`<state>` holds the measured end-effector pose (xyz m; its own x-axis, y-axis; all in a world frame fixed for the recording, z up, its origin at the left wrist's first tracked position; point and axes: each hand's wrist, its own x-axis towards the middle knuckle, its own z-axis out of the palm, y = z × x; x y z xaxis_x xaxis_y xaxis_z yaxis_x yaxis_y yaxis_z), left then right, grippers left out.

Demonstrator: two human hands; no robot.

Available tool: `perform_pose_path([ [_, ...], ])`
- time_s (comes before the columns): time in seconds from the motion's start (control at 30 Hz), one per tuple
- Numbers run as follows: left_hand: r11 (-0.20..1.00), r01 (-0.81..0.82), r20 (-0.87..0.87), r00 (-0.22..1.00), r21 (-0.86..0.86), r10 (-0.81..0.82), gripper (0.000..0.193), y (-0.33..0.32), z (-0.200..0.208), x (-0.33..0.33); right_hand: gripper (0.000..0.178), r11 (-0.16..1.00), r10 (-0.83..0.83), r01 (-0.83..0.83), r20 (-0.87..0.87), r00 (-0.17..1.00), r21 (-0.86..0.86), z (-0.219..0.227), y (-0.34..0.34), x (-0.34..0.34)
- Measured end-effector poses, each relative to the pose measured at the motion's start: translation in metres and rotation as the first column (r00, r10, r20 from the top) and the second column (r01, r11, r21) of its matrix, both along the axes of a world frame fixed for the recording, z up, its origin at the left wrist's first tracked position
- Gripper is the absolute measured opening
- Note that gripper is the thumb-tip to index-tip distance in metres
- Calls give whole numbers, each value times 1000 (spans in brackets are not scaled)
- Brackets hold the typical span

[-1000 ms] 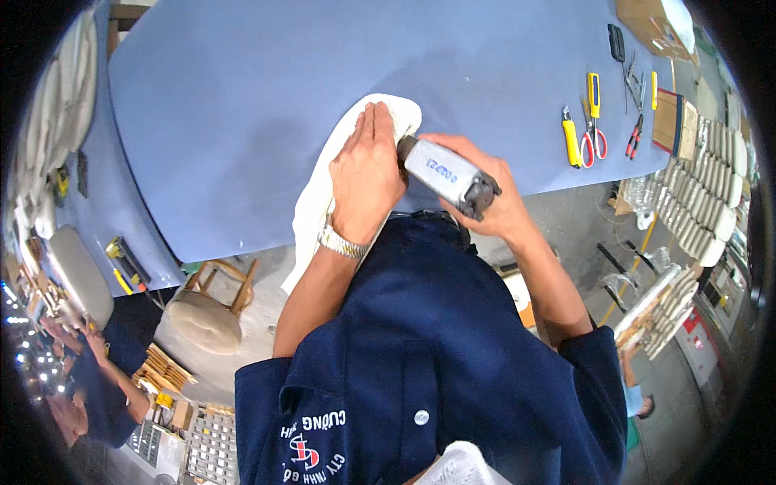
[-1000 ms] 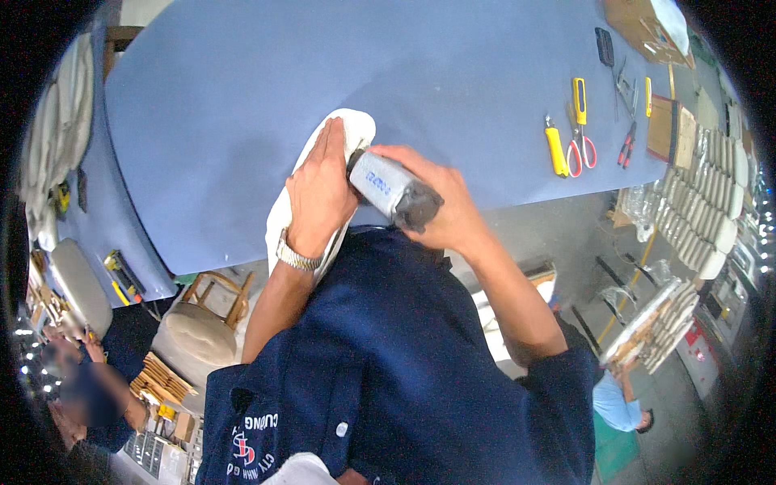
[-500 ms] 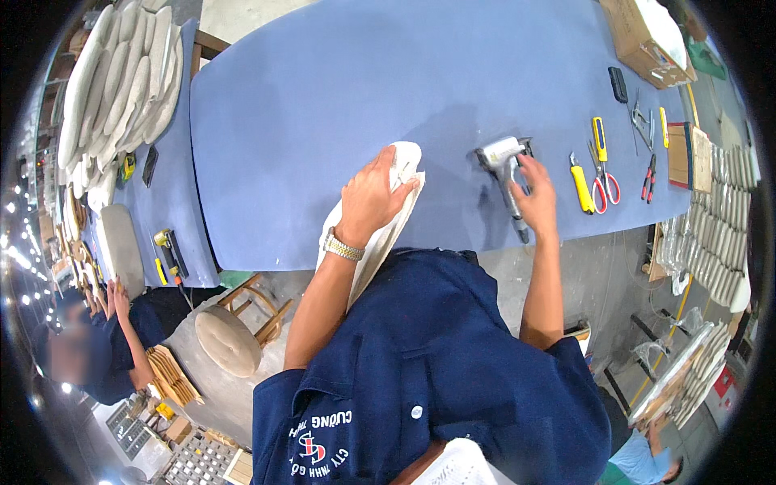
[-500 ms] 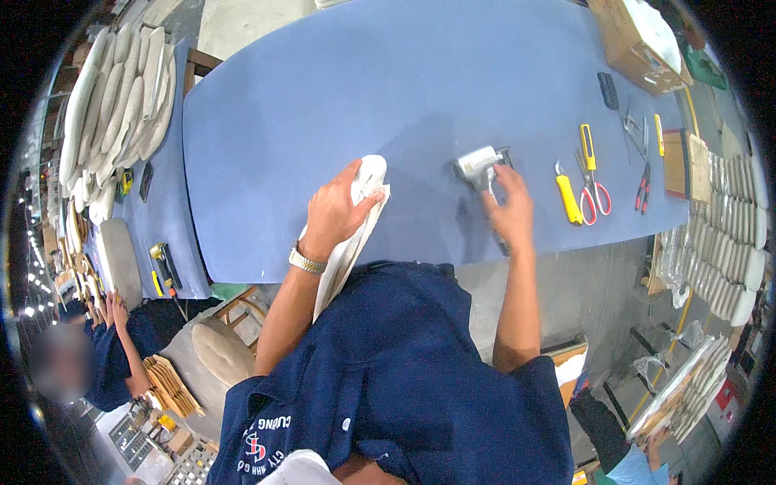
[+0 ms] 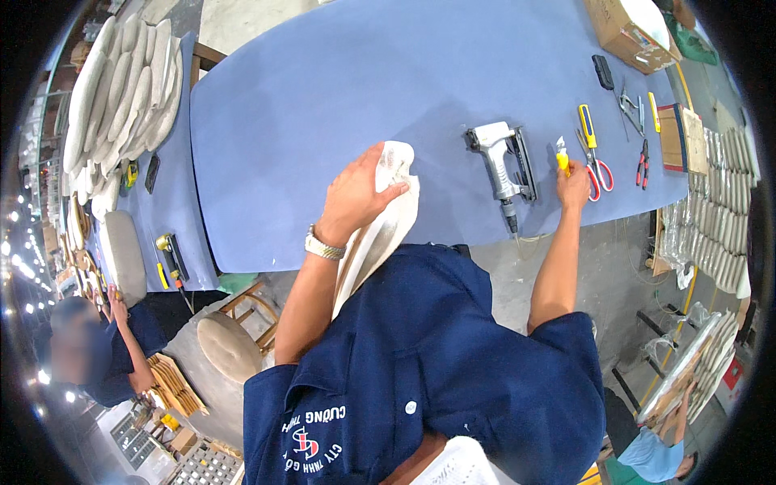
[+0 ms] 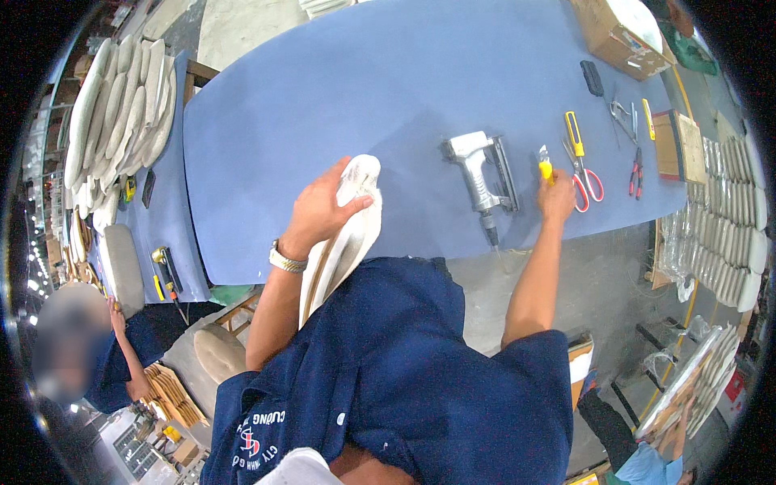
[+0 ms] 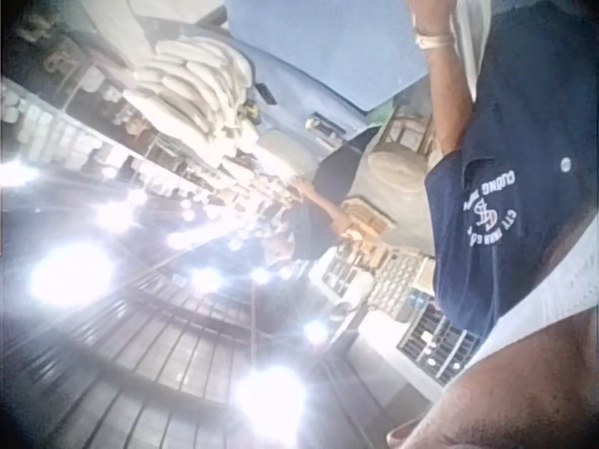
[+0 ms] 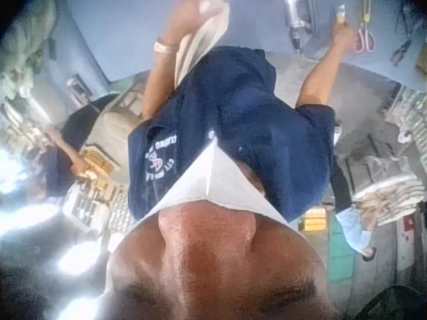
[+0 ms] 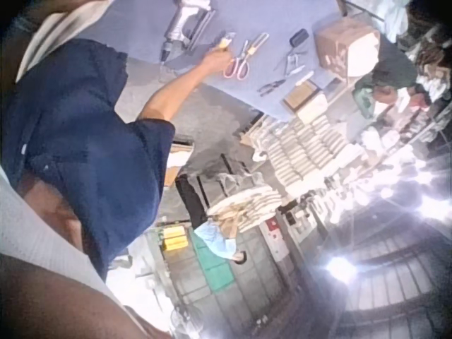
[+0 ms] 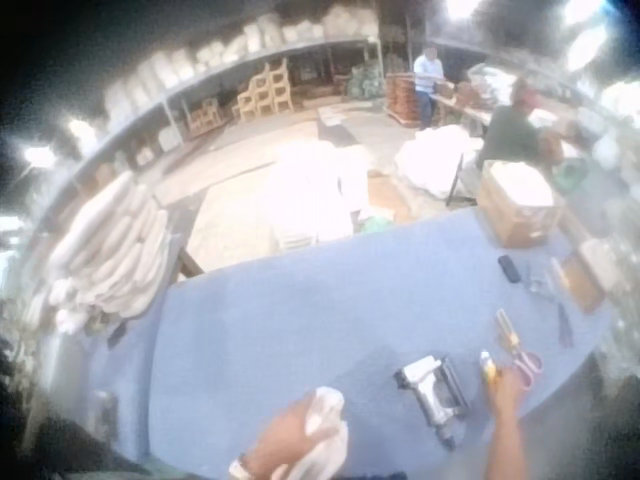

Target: The person folds and staples fabric onto cushion cores using a pneumatic staple gun, then trims excess fabric with a utility knife. The person repeats this process on multiple cushion units, stacking finished pieces on the table.

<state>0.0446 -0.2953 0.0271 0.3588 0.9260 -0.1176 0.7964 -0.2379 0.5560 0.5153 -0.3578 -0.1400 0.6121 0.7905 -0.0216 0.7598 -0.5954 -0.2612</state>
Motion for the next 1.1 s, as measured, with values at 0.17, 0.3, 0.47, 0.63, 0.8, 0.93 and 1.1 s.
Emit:
perform_pose_path([
  [0.17, 995, -73, 367, 929, 71, 41, 60, 11, 48, 7, 37, 792, 473, 10, -624, 622, 611, 135, 32, -160],
  [0.3, 988, -86, 583, 799, -125, 144, 47, 8, 58, 22, 40, 677, 714, -176, -581, 391, 714, 203, 47, -283],
  [0.47, 876, -398, 774, 451, -273, 446, 45, -2, 53, 2, 35, 664, 739, -256, -561, 374, 703, 195, 36, -313],
  [0.63, 893, -421, 325, 831, -160, 451, 48, -20, 65, -43, 35, 848, 529, -401, -579, 620, 345, 145, 16, -306],
  [0.8, 930, -327, 179, 918, -168, 355, 48, -38, 51, -45, 34, 823, 568, -425, -530, 629, 378, 138, 16, -317],
  [0.93, 956, -283, 78, 954, -82, 289, 35, -43, 44, -34, 26, 794, 595, -251, -623, 508, 554, 115, 12, -322],
  [1.1, 957, 57, 44, 996, 285, -73, 40, -30, 29, -35, 28, 825, 540, -42, -765, 351, 563, 88, 4, -327],
])
